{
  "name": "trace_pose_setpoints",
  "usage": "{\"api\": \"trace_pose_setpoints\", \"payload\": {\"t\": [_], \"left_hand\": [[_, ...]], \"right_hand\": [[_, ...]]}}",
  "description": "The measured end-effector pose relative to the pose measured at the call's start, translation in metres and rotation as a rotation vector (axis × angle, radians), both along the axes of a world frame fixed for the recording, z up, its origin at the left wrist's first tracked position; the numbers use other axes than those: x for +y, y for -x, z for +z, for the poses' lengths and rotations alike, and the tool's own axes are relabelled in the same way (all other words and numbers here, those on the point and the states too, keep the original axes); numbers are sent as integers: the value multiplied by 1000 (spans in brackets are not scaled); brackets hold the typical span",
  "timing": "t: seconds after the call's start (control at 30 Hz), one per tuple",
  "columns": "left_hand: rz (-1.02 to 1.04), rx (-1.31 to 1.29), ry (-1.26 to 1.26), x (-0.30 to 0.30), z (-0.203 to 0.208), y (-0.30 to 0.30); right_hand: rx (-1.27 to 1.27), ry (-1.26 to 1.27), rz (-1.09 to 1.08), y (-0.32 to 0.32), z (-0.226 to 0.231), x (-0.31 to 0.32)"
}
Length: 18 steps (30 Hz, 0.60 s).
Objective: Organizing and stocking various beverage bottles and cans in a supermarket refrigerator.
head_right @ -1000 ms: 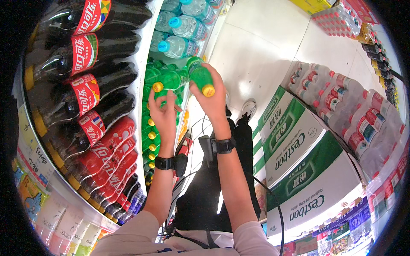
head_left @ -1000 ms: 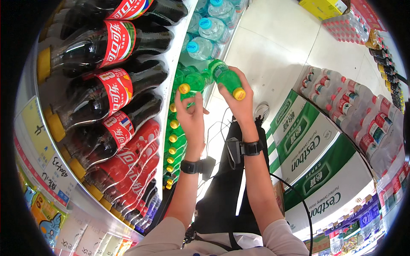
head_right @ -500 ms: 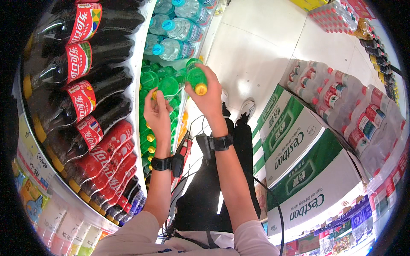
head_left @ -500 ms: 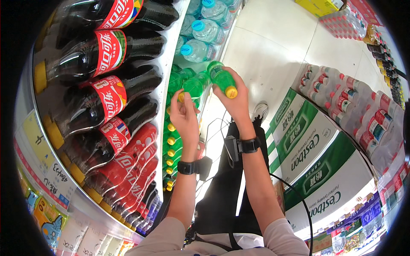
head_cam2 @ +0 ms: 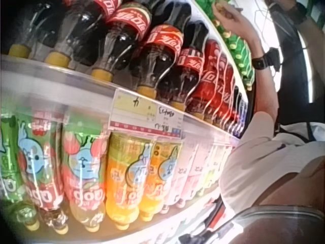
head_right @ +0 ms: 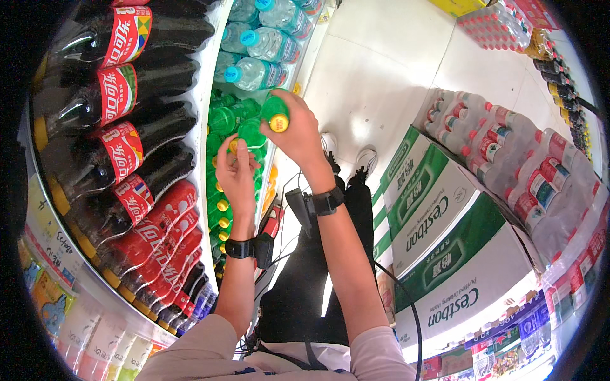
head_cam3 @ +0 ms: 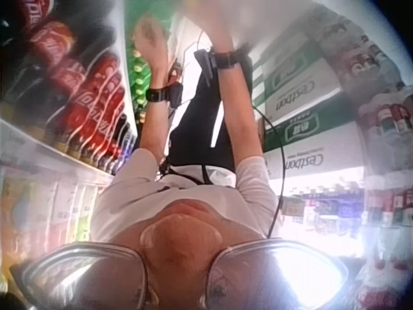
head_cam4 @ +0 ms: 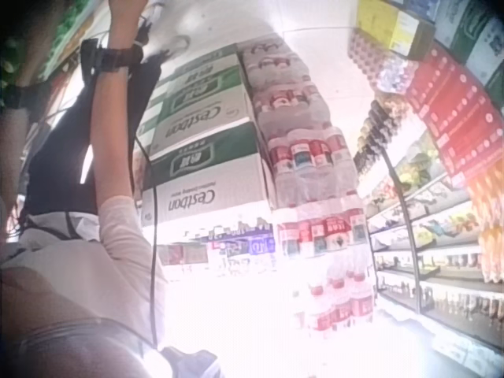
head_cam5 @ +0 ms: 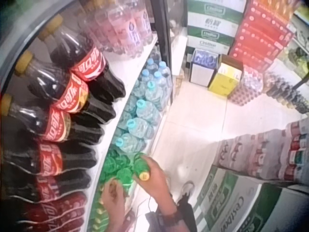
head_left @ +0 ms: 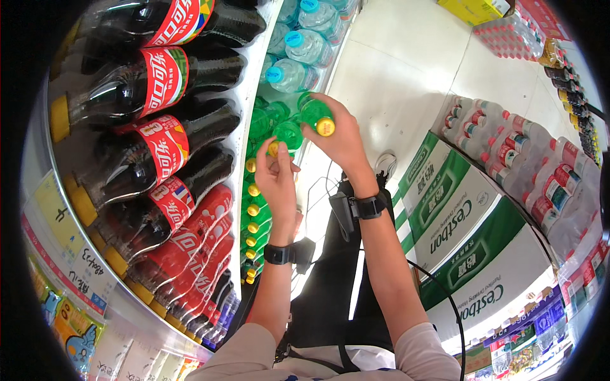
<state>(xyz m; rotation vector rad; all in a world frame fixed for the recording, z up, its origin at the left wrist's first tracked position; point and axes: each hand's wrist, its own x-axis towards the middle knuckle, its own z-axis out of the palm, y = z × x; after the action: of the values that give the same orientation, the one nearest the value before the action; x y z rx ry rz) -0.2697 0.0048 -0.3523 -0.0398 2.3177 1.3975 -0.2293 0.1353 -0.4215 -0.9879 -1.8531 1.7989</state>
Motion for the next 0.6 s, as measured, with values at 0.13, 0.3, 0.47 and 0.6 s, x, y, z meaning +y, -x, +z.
{"api": "trace_pose_setpoints", "payload": {"t": [0.13, 0.3, 0.47, 0.6], "left_hand": [[-17, -15, 18, 4, 2, 4], [-21, -56, -21, -6, -2, -3], [-55, -26, -37, -18, -4, -22], [-69, -2, -66, -19, -9, -29]], "right_hand": [[-52, -59, 53, 7, 2, -3], [-44, -119, 58, -3, 5, -6], [52, -129, 98, -10, 20, -1], [82, -76, 141, -2, 25, -2]]}}
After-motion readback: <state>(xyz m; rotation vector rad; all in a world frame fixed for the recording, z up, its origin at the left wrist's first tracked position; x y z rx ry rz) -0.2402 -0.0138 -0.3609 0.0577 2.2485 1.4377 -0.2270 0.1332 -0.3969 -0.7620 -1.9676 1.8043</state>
